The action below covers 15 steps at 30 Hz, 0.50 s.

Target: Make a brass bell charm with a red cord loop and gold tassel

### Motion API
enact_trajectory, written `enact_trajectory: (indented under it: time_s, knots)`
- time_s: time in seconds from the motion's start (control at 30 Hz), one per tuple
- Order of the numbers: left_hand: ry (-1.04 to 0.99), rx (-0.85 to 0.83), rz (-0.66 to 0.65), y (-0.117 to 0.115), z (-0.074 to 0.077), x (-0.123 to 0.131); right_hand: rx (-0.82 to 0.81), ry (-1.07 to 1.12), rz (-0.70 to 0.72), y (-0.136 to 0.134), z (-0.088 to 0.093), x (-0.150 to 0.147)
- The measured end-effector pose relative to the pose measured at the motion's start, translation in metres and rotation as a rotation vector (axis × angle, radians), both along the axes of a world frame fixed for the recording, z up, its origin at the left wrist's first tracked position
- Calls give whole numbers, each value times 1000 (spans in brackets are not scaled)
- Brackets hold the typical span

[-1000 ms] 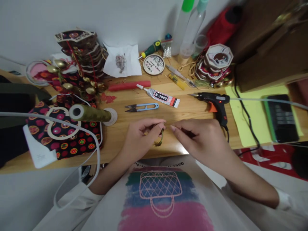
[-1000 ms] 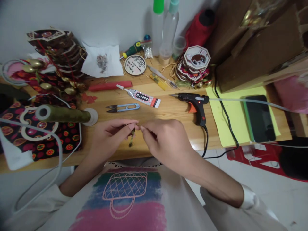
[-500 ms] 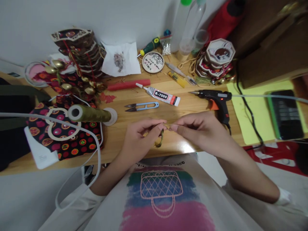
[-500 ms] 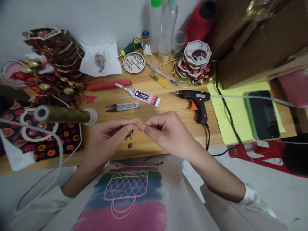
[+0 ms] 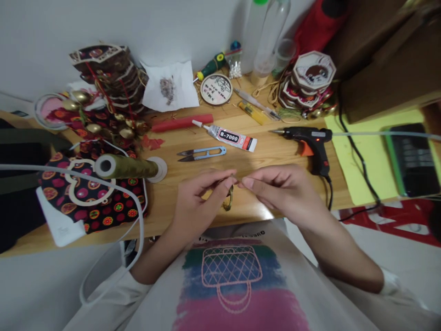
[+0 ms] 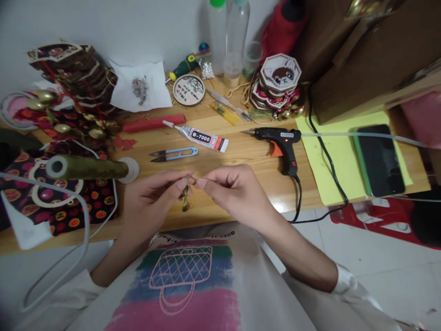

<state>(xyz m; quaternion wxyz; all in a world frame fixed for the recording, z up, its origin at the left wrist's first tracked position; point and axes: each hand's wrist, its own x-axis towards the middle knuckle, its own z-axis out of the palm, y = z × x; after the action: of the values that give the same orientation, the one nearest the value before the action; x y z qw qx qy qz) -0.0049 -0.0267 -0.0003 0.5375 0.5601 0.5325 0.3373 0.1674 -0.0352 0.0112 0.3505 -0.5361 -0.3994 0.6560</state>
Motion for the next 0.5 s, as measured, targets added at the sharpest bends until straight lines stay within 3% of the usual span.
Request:
enact_trajectory:
  time_s: [0.17, 0.5]
  knots:
    - [27, 6, 8, -1, 1, 1, 13, 0, -17, -5, -1, -4]
    - [11, 38, -5, -3, 3, 1, -113, 157, -62, -8, -9, -2]
